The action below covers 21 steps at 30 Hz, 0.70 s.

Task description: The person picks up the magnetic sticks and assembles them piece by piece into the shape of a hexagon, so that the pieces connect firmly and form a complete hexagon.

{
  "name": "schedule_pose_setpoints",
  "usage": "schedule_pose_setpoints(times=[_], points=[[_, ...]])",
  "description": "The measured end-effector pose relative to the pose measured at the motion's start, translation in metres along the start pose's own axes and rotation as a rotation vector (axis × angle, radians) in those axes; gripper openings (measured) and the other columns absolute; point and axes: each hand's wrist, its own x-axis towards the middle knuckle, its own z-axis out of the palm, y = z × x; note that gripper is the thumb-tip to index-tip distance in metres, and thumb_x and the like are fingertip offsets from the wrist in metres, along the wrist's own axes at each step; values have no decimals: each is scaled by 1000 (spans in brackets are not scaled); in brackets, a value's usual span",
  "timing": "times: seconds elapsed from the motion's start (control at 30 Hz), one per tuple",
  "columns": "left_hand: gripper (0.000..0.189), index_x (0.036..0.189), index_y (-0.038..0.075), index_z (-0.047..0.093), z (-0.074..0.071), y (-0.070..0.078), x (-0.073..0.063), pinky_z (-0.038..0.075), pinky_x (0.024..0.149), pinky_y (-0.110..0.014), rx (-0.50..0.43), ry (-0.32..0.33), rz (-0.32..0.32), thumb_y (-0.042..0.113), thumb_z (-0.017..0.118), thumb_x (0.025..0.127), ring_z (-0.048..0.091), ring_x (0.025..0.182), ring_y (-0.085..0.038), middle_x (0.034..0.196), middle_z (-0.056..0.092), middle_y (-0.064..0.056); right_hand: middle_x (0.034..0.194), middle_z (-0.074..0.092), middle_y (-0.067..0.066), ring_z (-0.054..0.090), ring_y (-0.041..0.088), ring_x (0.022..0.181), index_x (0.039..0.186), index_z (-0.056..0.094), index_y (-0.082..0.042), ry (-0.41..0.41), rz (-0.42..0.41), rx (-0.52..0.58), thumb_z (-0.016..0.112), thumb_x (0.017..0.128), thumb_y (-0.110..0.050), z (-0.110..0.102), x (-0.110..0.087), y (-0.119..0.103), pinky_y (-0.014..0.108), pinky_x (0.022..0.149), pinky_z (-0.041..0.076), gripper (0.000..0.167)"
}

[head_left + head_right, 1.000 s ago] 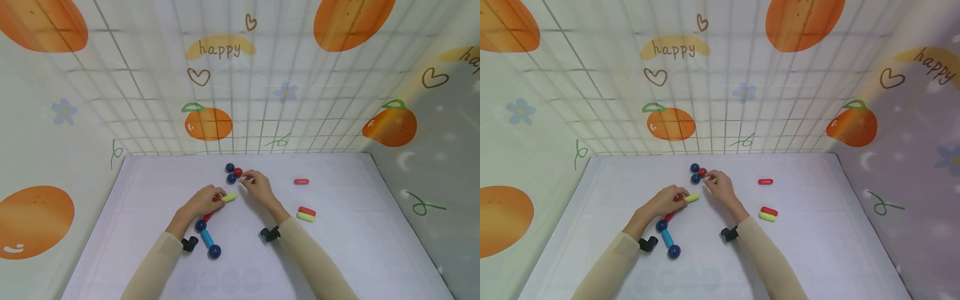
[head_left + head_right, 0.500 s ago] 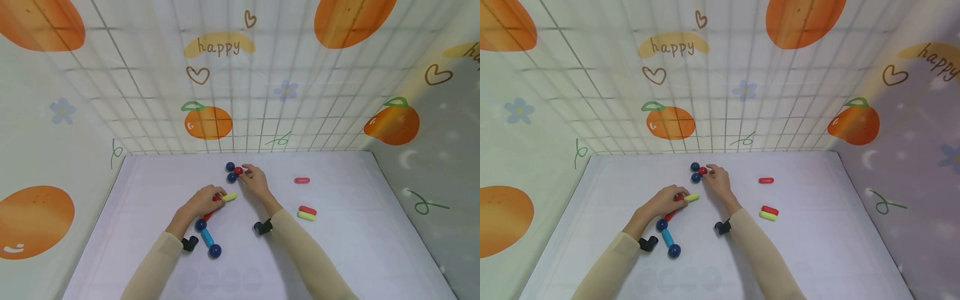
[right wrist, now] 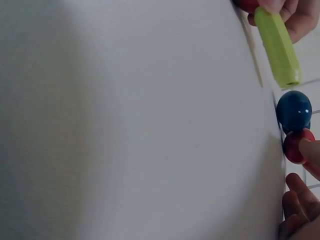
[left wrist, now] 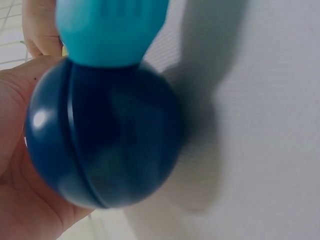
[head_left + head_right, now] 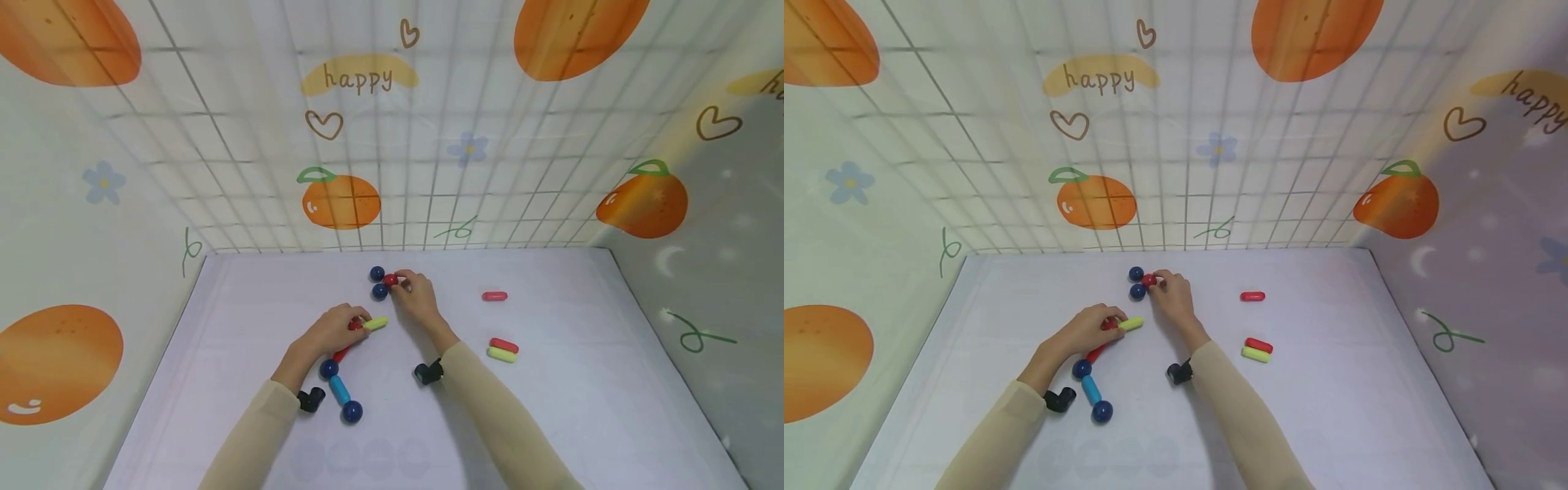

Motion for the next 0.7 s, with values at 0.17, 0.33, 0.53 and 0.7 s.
schedule_pose_setpoints(times=[0.17,0.33,0.53,0.7], points=[[29,118,24,71,0,0,0,48,73,-32,7,3,0,32,75,91,53,84,-16,95,59,4,107,67,14,57,29,98,135,62,-13,-19,-25,-67,72,94,-18,2,2,0,42,85,46,43],[28,118,24,71,0,0,-1,48,73,-33,5,3,2,32,75,91,53,83,-16,94,59,4,106,66,14,57,29,98,134,63,-13,-21,-38,-88,73,93,-18,2,2,0,42,85,46,43],[29,118,23,71,-1,0,-1,48,73,-33,-2,9,3,31,75,91,53,84,-16,94,59,4,105,66,14,58,27,93,132,62,-9,-8,-54,-25,71,95,-18,-4,-4,0,40,80,47,40],[29,118,24,70,-1,0,-2,48,73,-32,-2,7,-6,32,75,91,53,84,-16,95,58,4,106,67,12,57,22,84,132,62,-10,-29,-21,22,70,95,-18,-14,-16,2,35,72,49,39]])
